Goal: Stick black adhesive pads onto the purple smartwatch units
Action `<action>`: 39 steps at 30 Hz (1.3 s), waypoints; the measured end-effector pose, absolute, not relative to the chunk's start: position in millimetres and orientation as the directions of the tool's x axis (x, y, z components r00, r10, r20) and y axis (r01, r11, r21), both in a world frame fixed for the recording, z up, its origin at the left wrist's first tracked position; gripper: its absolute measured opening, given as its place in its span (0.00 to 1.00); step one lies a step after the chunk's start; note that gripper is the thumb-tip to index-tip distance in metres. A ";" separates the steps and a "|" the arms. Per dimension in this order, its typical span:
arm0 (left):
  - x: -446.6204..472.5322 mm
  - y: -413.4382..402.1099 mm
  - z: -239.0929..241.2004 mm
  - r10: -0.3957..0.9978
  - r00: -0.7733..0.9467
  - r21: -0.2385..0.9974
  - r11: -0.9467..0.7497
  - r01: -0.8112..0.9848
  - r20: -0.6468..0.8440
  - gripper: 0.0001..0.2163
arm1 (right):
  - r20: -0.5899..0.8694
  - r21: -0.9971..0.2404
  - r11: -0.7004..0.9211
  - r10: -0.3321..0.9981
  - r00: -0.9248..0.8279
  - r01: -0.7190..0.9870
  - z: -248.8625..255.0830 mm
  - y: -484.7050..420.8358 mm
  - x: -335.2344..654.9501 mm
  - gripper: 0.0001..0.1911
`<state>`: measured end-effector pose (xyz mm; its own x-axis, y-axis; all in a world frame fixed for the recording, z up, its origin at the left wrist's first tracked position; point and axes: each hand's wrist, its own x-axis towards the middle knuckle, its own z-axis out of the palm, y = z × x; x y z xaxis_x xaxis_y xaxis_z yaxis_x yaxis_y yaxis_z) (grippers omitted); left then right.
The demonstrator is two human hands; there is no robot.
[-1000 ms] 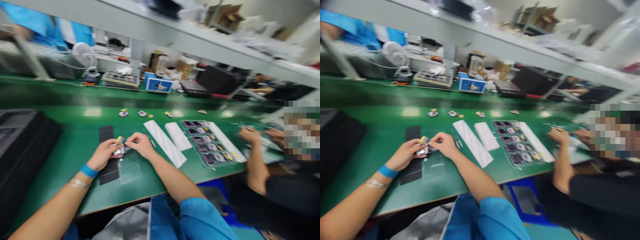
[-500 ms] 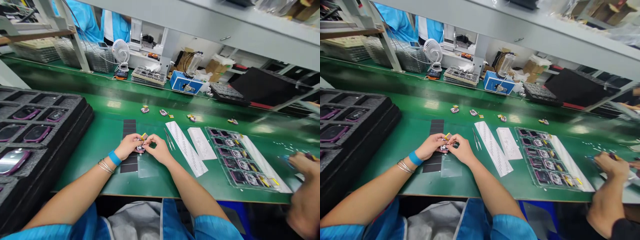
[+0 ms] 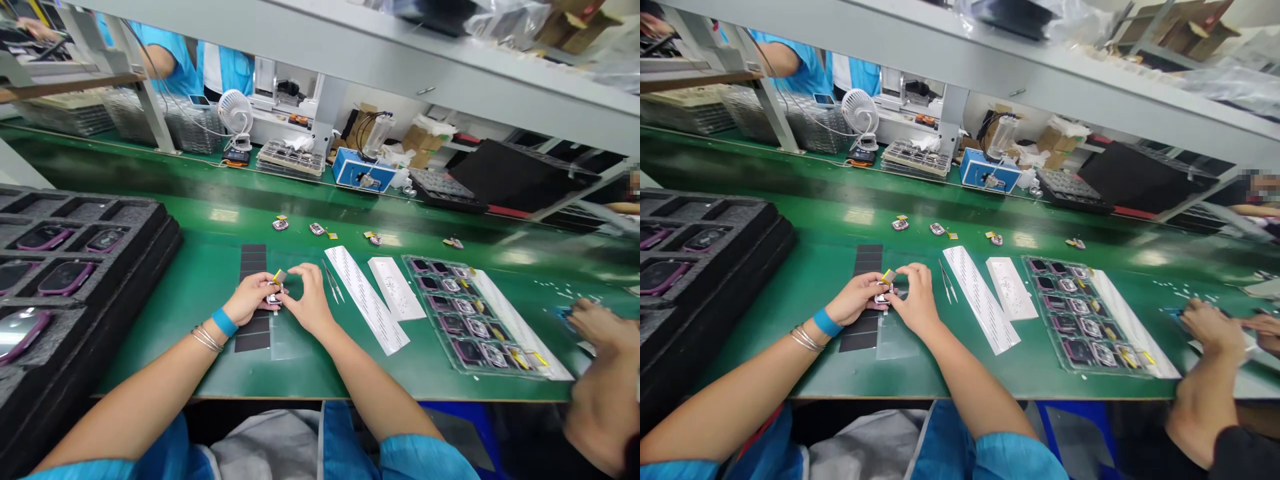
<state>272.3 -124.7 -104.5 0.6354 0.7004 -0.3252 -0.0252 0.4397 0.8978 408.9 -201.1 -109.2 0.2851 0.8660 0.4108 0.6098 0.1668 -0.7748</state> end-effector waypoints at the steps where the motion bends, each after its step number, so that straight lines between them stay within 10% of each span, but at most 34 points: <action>1: 272.7 -124.7 -104.5 0.694 0.646 0.902 0.432 -0.021 -0.318 0.14 | 0.352 -0.829 0.132 0.878 0.324 0.543 -110.5 -199.2 411.6 0.25; 8: 274.4 -125.4 -104.2 0.654 0.690 0.915 0.402 0.031 -0.311 0.14 | 0.099 -0.990 0.066 0.957 0.273 0.128 -119.9 -187.7 421.6 0.09; 18: 271.6 -125.2 -96.5 0.618 0.718 0.907 0.418 0.047 -0.322 0.14 | 0.333 -0.862 0.169 0.899 0.285 0.477 -106.0 -198.4 412.4 0.05; 30: 268.6 -119.3 -94.9 0.614 0.676 0.734 0.660 -0.158 -0.407 0.11 | 0.600 -0.372 0.309 0.800 -0.027 0.875 -118.2 -201.5 405.7 0.10; 35: 268.1 -119.0 -99.6 0.598 0.730 0.787 0.602 -0.137 -0.331 0.12 | 0.479 -0.689 0.260 0.864 0.156 0.677 -121.2 -196.7 409.9 0.04; 39: 267.5 -120.8 -100.2 0.604 0.751 0.845 0.521 -0.121 -0.265 0.19 | 0.143 -0.984 0.117 0.969 0.204 0.132 -125.2 -193.2 414.5 0.27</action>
